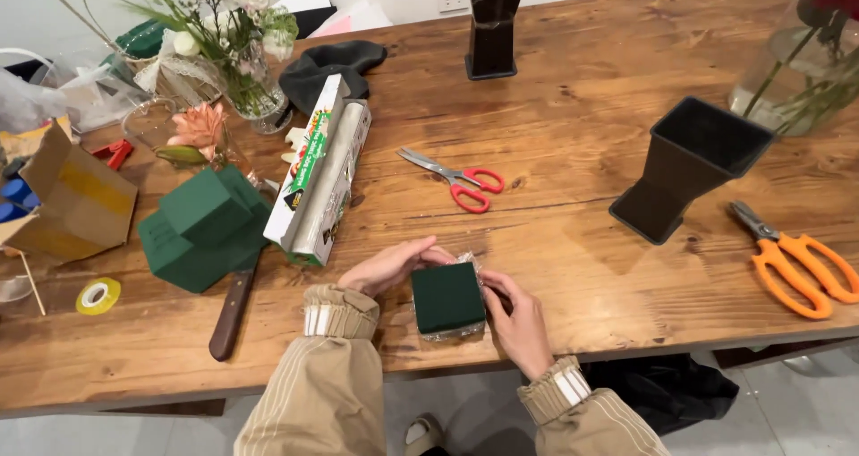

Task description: The person wraps a block of green floral foam with clear tape, then places it into a black vase and secures it with additional tape. They use scissors to cut the tape during the process.

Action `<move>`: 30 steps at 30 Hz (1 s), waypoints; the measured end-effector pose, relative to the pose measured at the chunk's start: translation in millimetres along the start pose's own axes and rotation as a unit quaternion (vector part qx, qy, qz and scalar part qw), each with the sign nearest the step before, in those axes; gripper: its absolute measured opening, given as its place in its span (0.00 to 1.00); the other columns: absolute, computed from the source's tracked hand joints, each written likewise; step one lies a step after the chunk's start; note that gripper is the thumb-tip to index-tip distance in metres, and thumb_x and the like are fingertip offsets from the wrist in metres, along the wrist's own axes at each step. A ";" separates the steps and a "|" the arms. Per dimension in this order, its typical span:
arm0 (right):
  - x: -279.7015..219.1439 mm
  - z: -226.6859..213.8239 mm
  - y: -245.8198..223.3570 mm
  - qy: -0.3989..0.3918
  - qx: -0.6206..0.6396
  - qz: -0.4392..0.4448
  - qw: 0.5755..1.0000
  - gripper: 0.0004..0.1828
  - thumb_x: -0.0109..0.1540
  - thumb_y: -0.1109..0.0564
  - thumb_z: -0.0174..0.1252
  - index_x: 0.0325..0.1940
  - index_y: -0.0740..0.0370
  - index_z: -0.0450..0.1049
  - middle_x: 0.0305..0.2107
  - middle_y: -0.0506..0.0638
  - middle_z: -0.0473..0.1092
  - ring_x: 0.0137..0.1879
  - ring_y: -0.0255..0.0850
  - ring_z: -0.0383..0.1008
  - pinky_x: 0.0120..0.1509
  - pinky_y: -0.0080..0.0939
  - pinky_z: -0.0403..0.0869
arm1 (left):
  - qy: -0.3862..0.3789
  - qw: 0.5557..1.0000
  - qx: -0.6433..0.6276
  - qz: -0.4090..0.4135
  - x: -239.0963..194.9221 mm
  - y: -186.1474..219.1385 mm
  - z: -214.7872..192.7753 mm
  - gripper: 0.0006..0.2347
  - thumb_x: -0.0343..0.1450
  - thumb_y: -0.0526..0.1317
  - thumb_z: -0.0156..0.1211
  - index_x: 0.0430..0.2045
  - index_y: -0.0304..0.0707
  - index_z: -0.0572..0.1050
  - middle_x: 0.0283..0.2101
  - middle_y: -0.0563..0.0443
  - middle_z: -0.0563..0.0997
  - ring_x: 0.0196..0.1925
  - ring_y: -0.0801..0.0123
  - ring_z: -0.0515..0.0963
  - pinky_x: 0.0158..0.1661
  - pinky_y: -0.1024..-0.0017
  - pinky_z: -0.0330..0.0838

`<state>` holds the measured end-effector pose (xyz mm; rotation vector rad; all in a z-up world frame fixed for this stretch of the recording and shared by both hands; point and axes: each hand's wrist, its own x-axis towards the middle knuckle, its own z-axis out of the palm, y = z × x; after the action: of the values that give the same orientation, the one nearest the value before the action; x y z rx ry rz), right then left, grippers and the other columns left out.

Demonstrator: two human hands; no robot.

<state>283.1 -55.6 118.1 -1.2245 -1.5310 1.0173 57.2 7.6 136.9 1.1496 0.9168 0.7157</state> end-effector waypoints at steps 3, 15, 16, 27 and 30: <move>-1.5 0.0 -9.1 -0.021 0.034 0.004 0.999 0.19 0.65 0.65 0.50 0.59 0.61 0.74 0.51 0.62 0.76 0.61 0.53 0.74 0.64 0.56 0.72 | 0.003 1.000 -0.012 0.002 -7.4 -1.6 2.3 0.21 0.78 0.49 0.44 0.45 0.28 0.81 0.52 0.47 0.81 0.58 0.70 0.75 0.63 0.67 0.63; 18.7 -20.9 18.8 -0.313 0.181 -0.048 0.931 0.65 0.38 0.75 0.41 0.81 0.49 0.38 0.73 0.56 0.51 0.78 0.46 0.44 0.78 0.49 0.43 | 0.037 0.999 -0.005 0.000 -2.4 -23.5 -5.3 0.25 0.76 0.63 0.42 0.48 0.44 0.77 0.42 0.45 0.84 0.43 0.68 0.82 0.43 0.73 0.70; 15.4 -22.9 10.6 -0.314 0.178 -0.053 0.931 0.65 0.38 0.75 0.41 0.81 0.49 0.38 0.73 0.56 0.51 0.78 0.46 0.44 0.78 0.49 0.43 | 0.038 0.999 -0.003 0.006 -2.7 -26.6 -7.1 0.25 0.76 0.63 0.42 0.48 0.44 0.77 0.42 0.45 0.84 0.43 0.68 0.82 0.43 0.73 0.70; 29.1 -23.5 42.1 -0.315 -0.069 0.008 0.947 0.77 0.37 0.54 0.87 0.78 0.50 0.43 0.71 0.64 0.50 0.79 0.54 0.44 0.80 0.56 0.45 | 0.325 0.927 -0.137 0.128 -16.9 -97.4 -28.7 0.19 0.76 0.56 0.51 0.49 0.41 0.72 0.44 0.42 0.81 0.38 0.62 0.84 0.39 0.68 0.82; 42.2 -17.1 72.3 -0.263 -0.035 -0.042 0.963 0.62 0.39 0.63 0.83 0.71 0.57 0.54 0.63 0.62 0.64 0.72 0.50 0.59 0.77 0.52 0.55 | 0.378 0.912 -0.106 0.117 -27.2 -127.9 -20.7 0.15 0.74 0.51 0.56 0.49 0.45 0.73 0.44 0.44 0.80 0.40 0.63 0.83 0.41 0.68 0.81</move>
<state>312.7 -0.7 59.8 -0.9657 -2.0198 1.3096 28.5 -41.1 17.2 0.7850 1.3082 1.4812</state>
